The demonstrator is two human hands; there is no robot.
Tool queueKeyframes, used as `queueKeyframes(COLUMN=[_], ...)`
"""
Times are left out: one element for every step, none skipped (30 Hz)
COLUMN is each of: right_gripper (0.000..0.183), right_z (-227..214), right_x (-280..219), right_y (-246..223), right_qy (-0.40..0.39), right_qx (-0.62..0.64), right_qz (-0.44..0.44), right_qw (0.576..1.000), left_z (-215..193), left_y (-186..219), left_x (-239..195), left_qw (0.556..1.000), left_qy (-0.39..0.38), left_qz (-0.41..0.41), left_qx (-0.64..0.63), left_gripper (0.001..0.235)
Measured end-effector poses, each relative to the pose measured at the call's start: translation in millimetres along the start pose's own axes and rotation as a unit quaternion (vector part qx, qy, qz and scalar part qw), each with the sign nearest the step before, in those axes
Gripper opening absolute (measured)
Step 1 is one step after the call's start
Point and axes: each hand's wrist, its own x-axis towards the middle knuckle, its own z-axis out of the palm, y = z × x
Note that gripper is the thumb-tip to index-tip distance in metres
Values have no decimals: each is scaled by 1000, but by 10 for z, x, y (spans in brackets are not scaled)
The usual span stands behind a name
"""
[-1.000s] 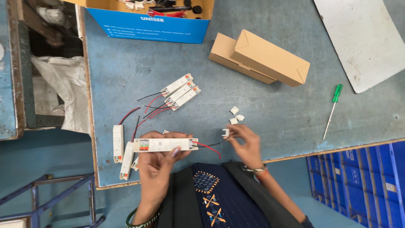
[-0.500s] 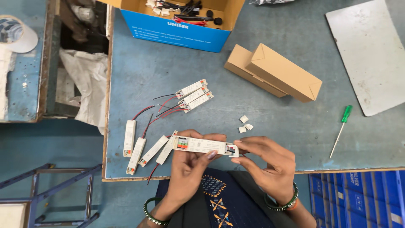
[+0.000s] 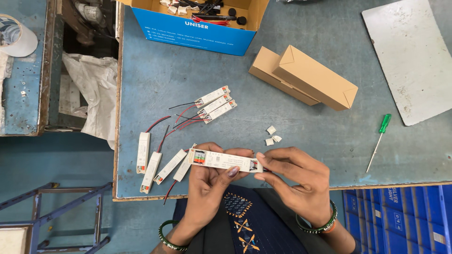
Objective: The person assembles small white rectangular electronic modules by inserting red and black wires into terminal blocks and securing them with a green screwdriver. The person repeatedly picks up modules, aligns wires, tightens screws, and places the finished units on the table.
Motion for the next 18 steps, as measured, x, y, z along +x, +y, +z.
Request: queueKeyframes(right_gripper=[36, 36, 35, 35, 34, 33, 32, 31, 31, 30, 30, 28, 27, 26, 26, 26, 27, 26], right_z=[-2, -4, -8, -12, -17, -23, -28, -34, -40, -48, -53, -56, -55, -56, -59, -62, -66, -69], right_x=[6, 10, 14, 16, 18, 19, 22, 25, 29, 32, 37, 43, 46, 48, 49, 49, 50, 48], right_y=[-4, -8, -13, -18, -23, -28, -34, -39, -44, -48, -51, -52, -53, -54, -53, -50, -44, -37], right_qy=[-3, -5, -6, -6, -7, -8, -9, -10, -13, -15, -17, -19, -21, -23, -22, -22, -21, -21], right_qx=[2, 5, 4, 3, 2, 0, -2, -4, -7, -10, -13, -13, -12, -12, -10, -8, -6, -3], right_qz=[1, 2, 3, 3, 3, 4, 5, 6, 6, 6, 6, 4, 3, 2, 2, 1, 1, 2], right_qw=[1000, 1000, 1000, 1000, 1000, 1000, 1000, 1000, 1000, 1000, 1000, 1000, 1000, 1000, 1000, 1000, 1000, 1000], left_z=[0, 0, 2, 4, 6, 9, 11, 14, 16, 19, 25, 30, 33, 33, 33, 35, 40, 49], left_y=[-2, -5, -12, -19, -28, -36, -43, -50, -56, -62, -66, -71, -73, -73, -73, -74, -76, -80], left_x=[-1, -2, -5, -9, -13, -17, -19, -21, -20, -20, -20, -20, -23, -25, -26, -28, -28, -31], left_qw=[1000, 1000, 1000, 1000, 1000, 1000, 1000, 1000, 1000, 1000, 1000, 1000, 1000, 1000, 1000, 1000, 1000, 1000], left_qy=[3, 3, 3, 3, 4, 5, 5, 4, 3, 2, 2, 3, 4, 4, 5, 6, 3, 0], left_qz=[-1, -1, 0, 1, 2, 3, 4, 7, 10, 13, 14, 15, 16, 15, 13, 11, 15, 20], left_qx=[0, -3, -6, -9, -9, -10, -11, -11, -11, -11, -14, -17, -20, -19, -18, -17, -15, -13], left_gripper=[32, 32, 32, 33, 33, 33, 33, 33, 33, 33, 33, 34, 35, 35, 35, 35, 34, 34])
